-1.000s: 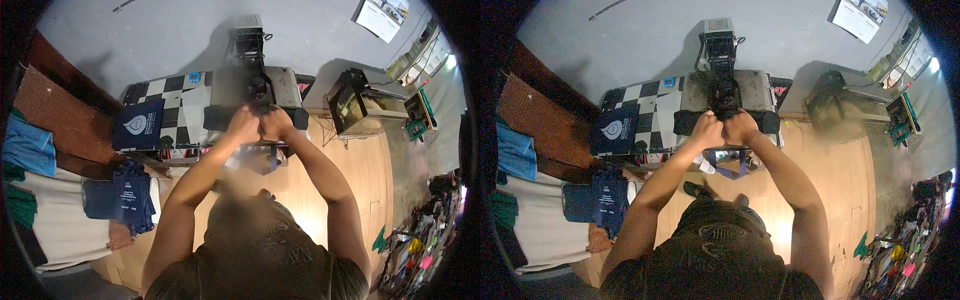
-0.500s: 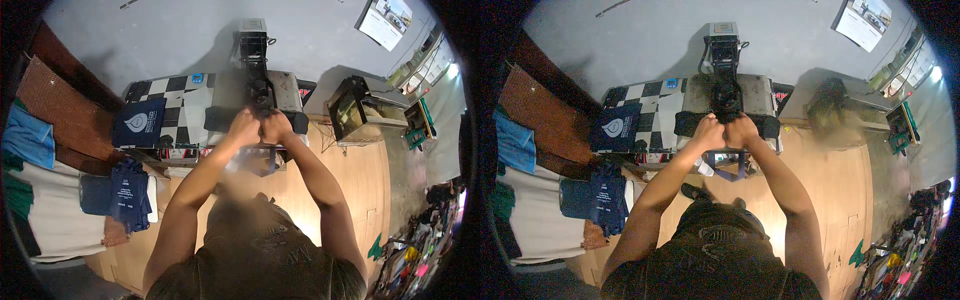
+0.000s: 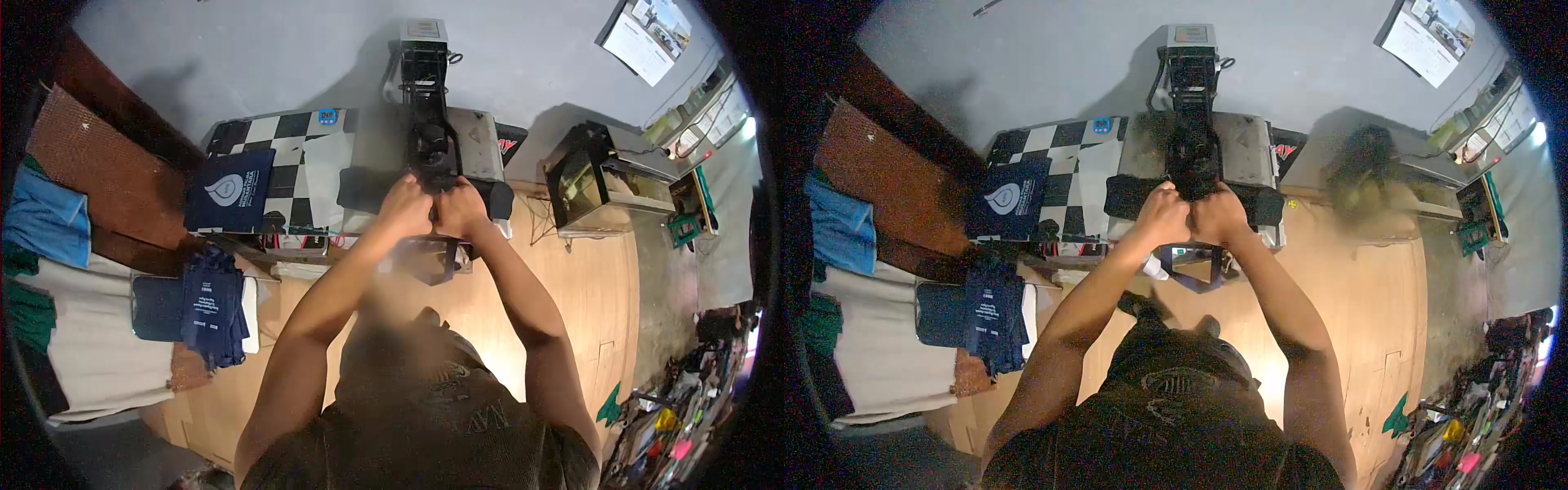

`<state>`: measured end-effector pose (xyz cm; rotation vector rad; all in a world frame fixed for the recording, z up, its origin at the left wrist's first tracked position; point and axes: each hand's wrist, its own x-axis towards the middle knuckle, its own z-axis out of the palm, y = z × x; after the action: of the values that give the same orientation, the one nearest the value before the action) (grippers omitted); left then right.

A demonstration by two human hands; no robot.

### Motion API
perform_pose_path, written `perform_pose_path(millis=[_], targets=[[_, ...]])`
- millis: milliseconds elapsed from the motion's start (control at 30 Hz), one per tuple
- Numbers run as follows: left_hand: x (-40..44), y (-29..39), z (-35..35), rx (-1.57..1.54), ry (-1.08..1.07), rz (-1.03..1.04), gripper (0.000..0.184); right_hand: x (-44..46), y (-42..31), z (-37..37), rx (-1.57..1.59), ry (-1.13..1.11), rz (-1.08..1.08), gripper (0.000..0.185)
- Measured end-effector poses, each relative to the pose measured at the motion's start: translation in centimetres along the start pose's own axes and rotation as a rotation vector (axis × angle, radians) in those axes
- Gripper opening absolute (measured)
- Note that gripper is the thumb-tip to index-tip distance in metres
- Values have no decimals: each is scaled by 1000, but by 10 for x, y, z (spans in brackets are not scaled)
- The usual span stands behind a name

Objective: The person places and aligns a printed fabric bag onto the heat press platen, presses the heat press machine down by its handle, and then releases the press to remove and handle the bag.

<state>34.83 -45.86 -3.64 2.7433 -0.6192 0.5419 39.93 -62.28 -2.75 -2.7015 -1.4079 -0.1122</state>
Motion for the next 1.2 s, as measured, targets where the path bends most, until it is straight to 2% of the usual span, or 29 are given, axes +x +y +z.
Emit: perform_pose_path(millis=[100,267,333,467,533,600,767,900,1000,1067,1133,1200], targets=[[-1,-3,6,-4,10,-2,18,1,1,1,-55,-34,-7,28],[0,-9,11,-33,-40,19,16,1,3,14,-36,47,14,22],[0,-10,14,-17,67,36,16,2,6,18,-5,84,16,21],[4,-7,2,4,95,105,16,-1,7,19,32,215,-61,21],[2,-7,8,-6,46,58,14,-2,5,15,16,220,-52,22],[0,-9,12,22,9,64,15,-5,3,9,1,161,-55,19],[-2,-5,1,104,-107,89,19,-8,7,21,-44,196,-73,15],[-5,-3,-3,72,-58,96,21,-12,2,9,14,242,-94,14],[-13,11,-10,132,128,53,28,-12,4,12,-19,266,-93,15],[-14,7,0,129,128,41,27,-13,3,11,12,296,-88,15],[-15,9,3,121,121,23,27,-15,1,6,-7,208,-61,14],[-14,11,6,57,173,-12,26,-12,2,13,3,252,-70,14]])
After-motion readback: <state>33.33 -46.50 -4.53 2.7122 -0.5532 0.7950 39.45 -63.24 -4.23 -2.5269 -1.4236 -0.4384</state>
